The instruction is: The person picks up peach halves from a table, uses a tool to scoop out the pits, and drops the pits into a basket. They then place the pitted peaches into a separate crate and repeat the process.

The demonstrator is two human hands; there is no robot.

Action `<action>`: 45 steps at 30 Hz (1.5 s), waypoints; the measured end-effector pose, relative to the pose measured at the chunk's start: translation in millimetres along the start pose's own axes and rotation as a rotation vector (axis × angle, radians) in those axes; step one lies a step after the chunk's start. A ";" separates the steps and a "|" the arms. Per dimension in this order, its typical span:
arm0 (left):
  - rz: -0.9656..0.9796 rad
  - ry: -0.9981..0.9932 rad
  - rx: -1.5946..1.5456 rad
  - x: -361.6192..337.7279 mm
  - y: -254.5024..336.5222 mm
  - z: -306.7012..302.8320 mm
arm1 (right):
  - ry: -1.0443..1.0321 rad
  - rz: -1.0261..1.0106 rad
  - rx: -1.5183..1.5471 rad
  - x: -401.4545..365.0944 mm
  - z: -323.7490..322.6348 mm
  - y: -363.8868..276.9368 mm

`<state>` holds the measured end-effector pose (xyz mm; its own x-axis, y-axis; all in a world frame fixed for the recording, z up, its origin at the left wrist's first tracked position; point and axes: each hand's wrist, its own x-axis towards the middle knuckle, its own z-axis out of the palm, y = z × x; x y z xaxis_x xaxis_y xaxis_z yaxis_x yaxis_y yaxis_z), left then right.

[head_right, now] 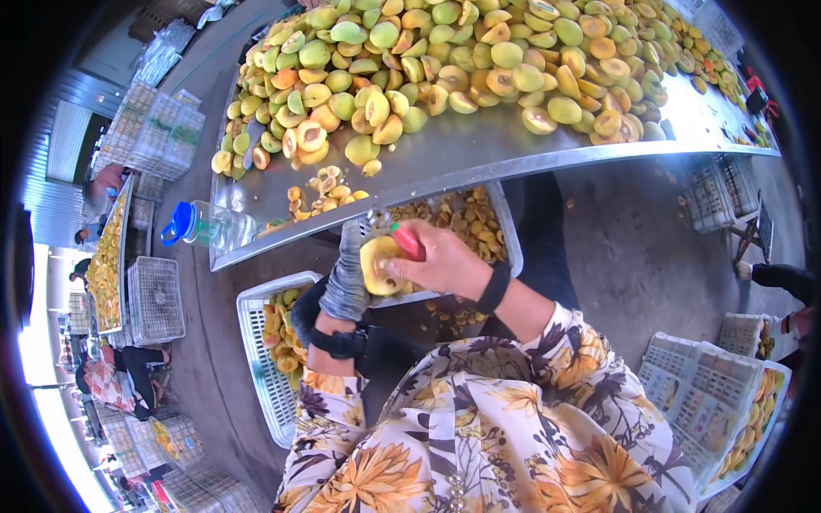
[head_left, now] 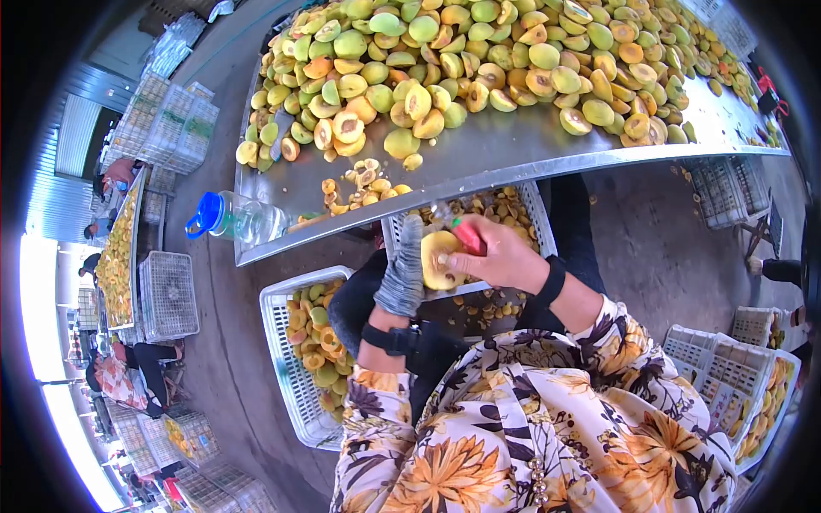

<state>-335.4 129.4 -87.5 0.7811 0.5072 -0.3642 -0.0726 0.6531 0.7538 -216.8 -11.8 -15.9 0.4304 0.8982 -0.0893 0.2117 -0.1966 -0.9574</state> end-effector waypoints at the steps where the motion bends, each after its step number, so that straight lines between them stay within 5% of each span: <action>1: -0.153 -0.073 0.049 -0.8 3.3 -0.1 | -0.144 -0.006 -0.042 -0.8 -3.7 -1.3; 2: -0.029 -0.104 0.216 -1.3 3.3 2.4 | -0.217 -0.047 -0.106 -0.4 -4.8 -0.9; 5: -0.056 -0.164 0.217 -27.8 37.3 43.7 | -0.113 -0.032 0.115 0.0 2.8 10.9; 6: 0.387 -0.083 0.754 -7.0 14.0 6.5 | -0.046 -0.037 0.367 1.6 9.7 13.6; 7: 0.145 -0.075 0.176 -26.7 35.1 42.8 | -0.041 -0.041 0.367 1.4 10.0 8.6; 9: 0.284 -0.001 0.119 -41.1 32.5 74.6 | -0.004 0.168 0.814 -2.6 11.4 -3.1; 10: 0.516 0.021 0.162 -32.3 9.9 62.0 | 0.097 0.174 0.826 -1.5 26.2 -5.2; 13: 0.410 0.165 -0.060 -26.8 3.4 49.4 | 0.113 0.222 0.504 -8.3 46.3 -7.4; 14: 0.393 0.214 -0.151 -31.8 9.1 53.6 | 0.256 -0.066 0.162 -8.5 54.7 3.1; 18: 0.354 0.226 -0.214 -31.1 17.0 38.2 | 0.090 -0.094 -0.155 -19.6 44.8 8.6; 26: 0.378 0.262 -0.059 -25.5 5.5 46.7 | 0.068 -0.109 -0.134 -27.8 37.7 12.7; 29: 0.649 0.201 0.338 -25.3 -0.7 45.1 | 0.043 -0.096 -0.142 -32.1 37.8 13.8; 33: 0.351 0.151 0.122 -20.9 12.0 34.0 | -0.040 -0.141 -0.197 -36.6 41.5 24.5; 35: 0.001 -0.171 -0.055 -20.2 24.3 27.2 | -0.059 -0.159 -0.202 -37.9 43.4 19.7; 37: 0.013 -0.166 -0.040 -22.3 33.0 28.2 | -0.068 -0.186 -0.210 -32.8 42.3 19.0; 39: -0.189 -0.096 -0.087 -18.5 39.8 26.5 | -0.096 -0.183 -0.268 -28.7 42.7 25.5; 45: 0.189 0.103 0.071 -13.8 16.9 27.4 | 0.026 -0.107 -0.017 -27.1 52.9 18.2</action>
<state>-330.4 118.0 -54.7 0.6898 0.6740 -0.2645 -0.1648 0.5018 0.8491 -271.1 -19.0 -45.5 0.4270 0.9040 0.0206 0.2728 -0.1071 -0.9561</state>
